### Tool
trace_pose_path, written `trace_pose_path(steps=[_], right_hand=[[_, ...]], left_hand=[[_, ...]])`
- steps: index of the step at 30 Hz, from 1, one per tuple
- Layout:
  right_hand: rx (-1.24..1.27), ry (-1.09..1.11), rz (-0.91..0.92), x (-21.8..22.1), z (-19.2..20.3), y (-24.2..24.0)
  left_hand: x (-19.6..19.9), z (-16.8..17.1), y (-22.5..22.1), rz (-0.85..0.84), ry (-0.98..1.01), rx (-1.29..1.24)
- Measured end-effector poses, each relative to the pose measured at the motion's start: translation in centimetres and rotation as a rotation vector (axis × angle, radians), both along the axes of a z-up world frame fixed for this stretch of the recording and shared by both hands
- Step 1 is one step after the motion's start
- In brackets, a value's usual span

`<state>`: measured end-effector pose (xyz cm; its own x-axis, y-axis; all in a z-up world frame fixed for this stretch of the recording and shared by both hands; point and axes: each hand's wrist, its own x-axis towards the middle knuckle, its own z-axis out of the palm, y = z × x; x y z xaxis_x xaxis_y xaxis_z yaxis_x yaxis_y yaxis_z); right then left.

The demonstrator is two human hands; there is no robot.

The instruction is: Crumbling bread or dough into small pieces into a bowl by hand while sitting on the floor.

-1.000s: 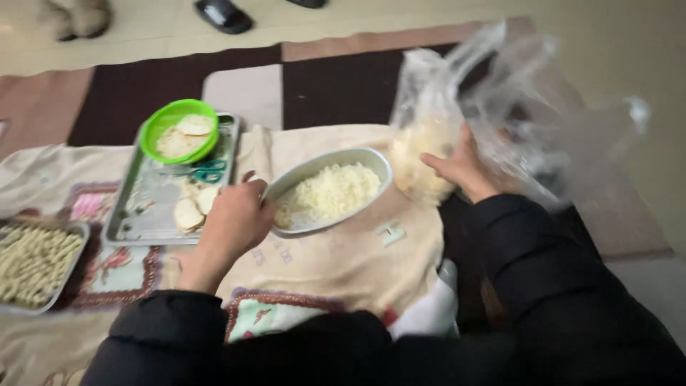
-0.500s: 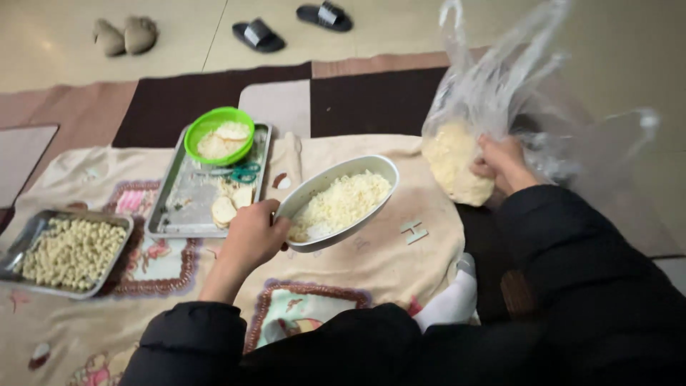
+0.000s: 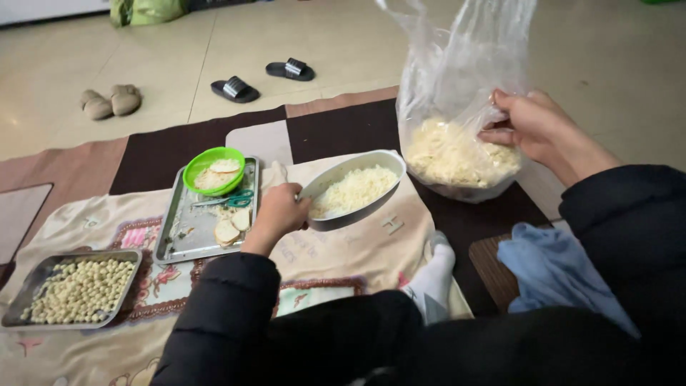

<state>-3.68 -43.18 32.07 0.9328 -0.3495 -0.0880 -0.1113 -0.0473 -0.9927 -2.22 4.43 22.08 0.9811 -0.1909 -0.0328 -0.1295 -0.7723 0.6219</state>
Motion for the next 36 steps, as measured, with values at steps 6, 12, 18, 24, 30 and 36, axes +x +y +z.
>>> trace_pose_path(steps=[6, 12, 18, 24, 30, 36], right_hand=[[0.031, -0.035, -0.092, -2.9, -5.8, -2.0], [0.051, 0.024, -0.094, -4.1, -11.0, -3.2], [0.102, 0.034, -0.145, -6.1, -20.1, -3.3], [0.037, 0.080, -0.187, -7.5, -32.6, -7.8], [-0.202, 0.397, -0.156, -10.9, -36.5, -16.9], [-0.213, -0.184, 0.124, -12.1, -25.2, -18.4]], left_hand=[[1.0, -6.9, -1.5, -0.051, 0.014, 0.182], [-0.4, -7.0, -2.2, -0.073, 0.032, 0.303], [-2.8, -9.4, -3.0, -0.049, 0.075, 0.219], [-5.4, -18.8, -5.3, -0.046, 0.053, 0.322], [-7.7, -22.8, -8.5, -0.051, 0.141, 0.359], [-10.8, -24.7, -9.5, 0.016, 0.068, 0.245]])
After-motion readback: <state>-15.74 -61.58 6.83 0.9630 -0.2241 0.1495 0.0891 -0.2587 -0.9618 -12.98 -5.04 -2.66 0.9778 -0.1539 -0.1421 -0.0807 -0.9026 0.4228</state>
